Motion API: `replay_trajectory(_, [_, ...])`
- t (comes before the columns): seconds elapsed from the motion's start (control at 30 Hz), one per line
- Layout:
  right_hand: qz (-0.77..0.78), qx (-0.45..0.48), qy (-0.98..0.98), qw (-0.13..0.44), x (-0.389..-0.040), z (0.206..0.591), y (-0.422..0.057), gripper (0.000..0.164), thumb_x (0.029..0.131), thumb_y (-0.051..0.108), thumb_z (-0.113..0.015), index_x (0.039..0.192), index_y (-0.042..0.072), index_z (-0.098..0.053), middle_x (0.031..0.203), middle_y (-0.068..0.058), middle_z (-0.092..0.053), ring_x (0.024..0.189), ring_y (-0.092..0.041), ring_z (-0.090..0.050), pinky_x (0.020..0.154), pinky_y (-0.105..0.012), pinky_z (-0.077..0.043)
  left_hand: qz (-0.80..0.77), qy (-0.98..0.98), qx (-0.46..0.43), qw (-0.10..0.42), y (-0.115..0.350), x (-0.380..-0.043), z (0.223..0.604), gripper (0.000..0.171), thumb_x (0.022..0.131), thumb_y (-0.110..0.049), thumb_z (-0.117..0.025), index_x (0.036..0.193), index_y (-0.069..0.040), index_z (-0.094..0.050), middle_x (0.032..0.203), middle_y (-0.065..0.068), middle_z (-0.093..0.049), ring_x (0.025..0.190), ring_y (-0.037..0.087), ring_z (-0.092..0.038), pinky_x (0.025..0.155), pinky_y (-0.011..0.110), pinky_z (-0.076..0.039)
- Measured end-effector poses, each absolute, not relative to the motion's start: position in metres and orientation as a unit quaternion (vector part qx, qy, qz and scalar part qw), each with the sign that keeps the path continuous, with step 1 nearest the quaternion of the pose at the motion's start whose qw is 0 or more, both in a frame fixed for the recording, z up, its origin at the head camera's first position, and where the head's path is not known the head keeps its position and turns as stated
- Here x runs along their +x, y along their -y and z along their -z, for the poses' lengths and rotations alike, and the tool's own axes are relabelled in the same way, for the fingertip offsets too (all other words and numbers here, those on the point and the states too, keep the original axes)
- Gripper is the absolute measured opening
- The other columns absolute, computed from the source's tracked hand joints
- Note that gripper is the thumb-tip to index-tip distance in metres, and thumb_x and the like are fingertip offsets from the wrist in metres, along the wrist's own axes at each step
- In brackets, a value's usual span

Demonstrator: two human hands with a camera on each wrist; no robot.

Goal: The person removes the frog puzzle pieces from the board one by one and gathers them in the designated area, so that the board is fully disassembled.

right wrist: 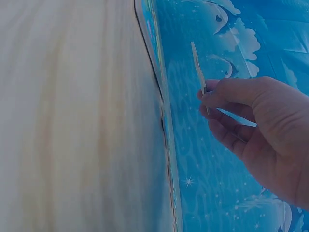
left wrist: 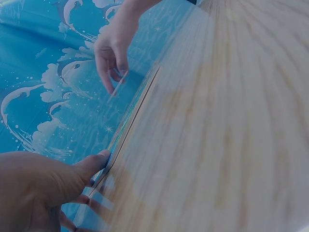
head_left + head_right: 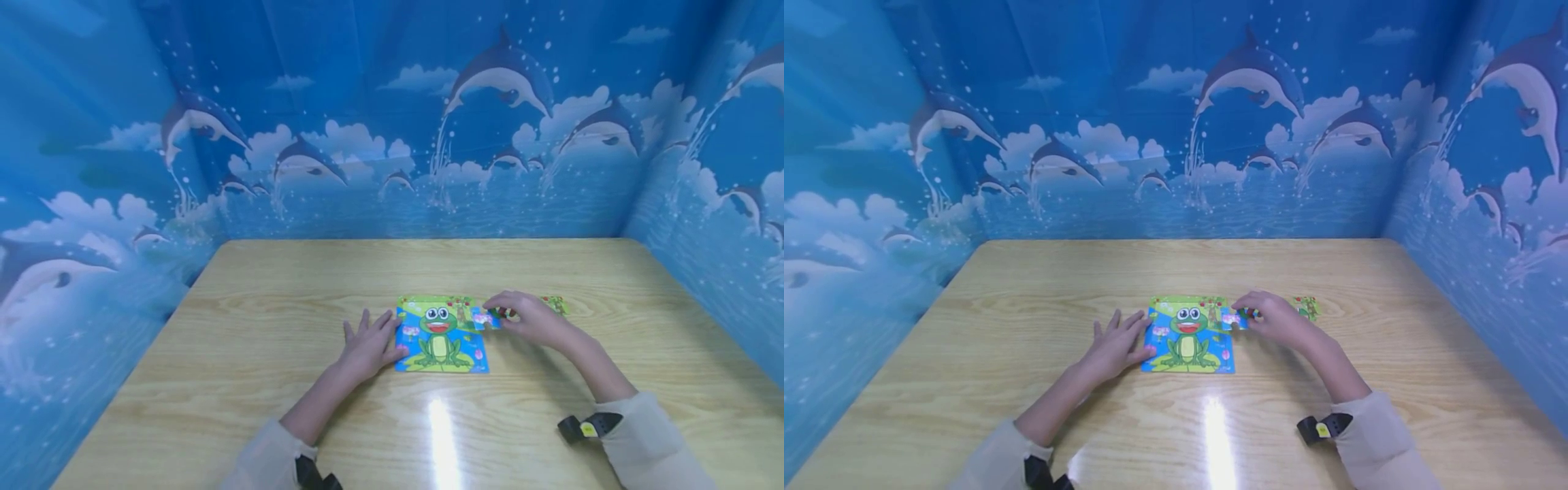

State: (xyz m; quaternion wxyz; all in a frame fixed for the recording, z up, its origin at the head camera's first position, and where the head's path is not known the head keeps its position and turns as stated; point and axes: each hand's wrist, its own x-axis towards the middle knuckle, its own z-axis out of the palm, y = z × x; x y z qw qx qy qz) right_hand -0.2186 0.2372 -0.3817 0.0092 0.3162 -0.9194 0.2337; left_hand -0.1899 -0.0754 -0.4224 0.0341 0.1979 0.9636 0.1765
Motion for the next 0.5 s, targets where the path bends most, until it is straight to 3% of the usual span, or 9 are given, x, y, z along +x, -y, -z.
replay_trajectory(0.5, [-0.249,0.294,0.923,-0.01,-0.213,0.395,-0.26,0.031,0.077,-0.011,-0.063,0.107,-0.006,-0.062,0.099,-0.015,-0.063,0.081,-0.024,-0.06,0.066,-0.031,-0.052,-0.175,-0.964,0.198,0.034,0.075,-0.19,0.422,0.064,0.086,-0.047,-0.057,0.138,-0.013,-0.041,0.145,0.012,-0.03,0.129,0.05,-0.012,0.093,0.072,-0.005])
